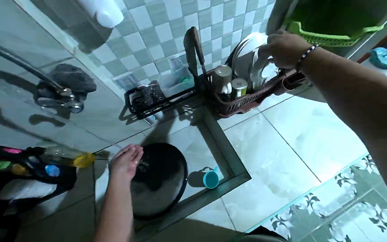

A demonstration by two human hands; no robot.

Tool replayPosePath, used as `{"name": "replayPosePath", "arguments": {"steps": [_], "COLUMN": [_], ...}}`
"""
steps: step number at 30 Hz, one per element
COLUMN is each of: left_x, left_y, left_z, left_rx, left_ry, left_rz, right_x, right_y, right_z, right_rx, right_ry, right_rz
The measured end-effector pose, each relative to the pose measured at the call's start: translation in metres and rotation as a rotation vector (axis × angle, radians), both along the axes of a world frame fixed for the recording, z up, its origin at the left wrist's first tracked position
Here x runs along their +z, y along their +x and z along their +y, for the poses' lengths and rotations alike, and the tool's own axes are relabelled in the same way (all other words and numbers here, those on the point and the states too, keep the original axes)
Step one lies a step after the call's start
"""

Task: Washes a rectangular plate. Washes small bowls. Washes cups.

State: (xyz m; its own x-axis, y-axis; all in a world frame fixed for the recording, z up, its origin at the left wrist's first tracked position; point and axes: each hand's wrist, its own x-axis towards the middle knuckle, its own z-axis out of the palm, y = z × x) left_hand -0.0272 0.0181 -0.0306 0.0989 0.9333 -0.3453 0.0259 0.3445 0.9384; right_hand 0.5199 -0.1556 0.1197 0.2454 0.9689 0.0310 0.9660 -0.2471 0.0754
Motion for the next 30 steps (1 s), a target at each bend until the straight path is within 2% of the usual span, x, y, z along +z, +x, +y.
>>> {"name": "replayPosePath", "arguments": {"steps": [5, 10, 15, 17, 21, 24, 30], "left_x": [-0.007, -0.019, -0.036, -0.048, -0.077, -0.091, -0.115], "left_y": [0.006, 0.035, 0.074, 0.09, 0.105, 0.109, 0.105], "left_z": [-0.015, -0.064, -0.126, -0.147, -0.181, -0.197, -0.212], "left_rx": [0.135, 0.09, -0.201, -0.358, -0.793, -1.09, -1.282], "left_ry": [-0.024, -0.033, -0.029, -0.023, 0.192, 0.224, 0.182], "left_rz": [0.008, 0.048, 0.199, 0.349, 0.712, 0.923, 1.082], "right_x": [-0.028, -0.049, -0.065, -0.074, -0.093, -0.104, -0.111], "right_y": [0.053, 0.079, 0.095, 0.102, 0.113, 0.118, 0.118], "right_z": [0.003, 0.013, 0.018, 0.019, 0.014, 0.008, -0.002], "right_rx": [-0.07, -0.078, -0.043, -0.038, -0.016, 0.013, 0.015], "right_ry": [-0.102, -0.156, -0.199, -0.195, -0.162, -0.124, 0.002], "right_rz": [-0.002, 0.016, 0.027, 0.05, 0.058, 0.091, 0.161]}}
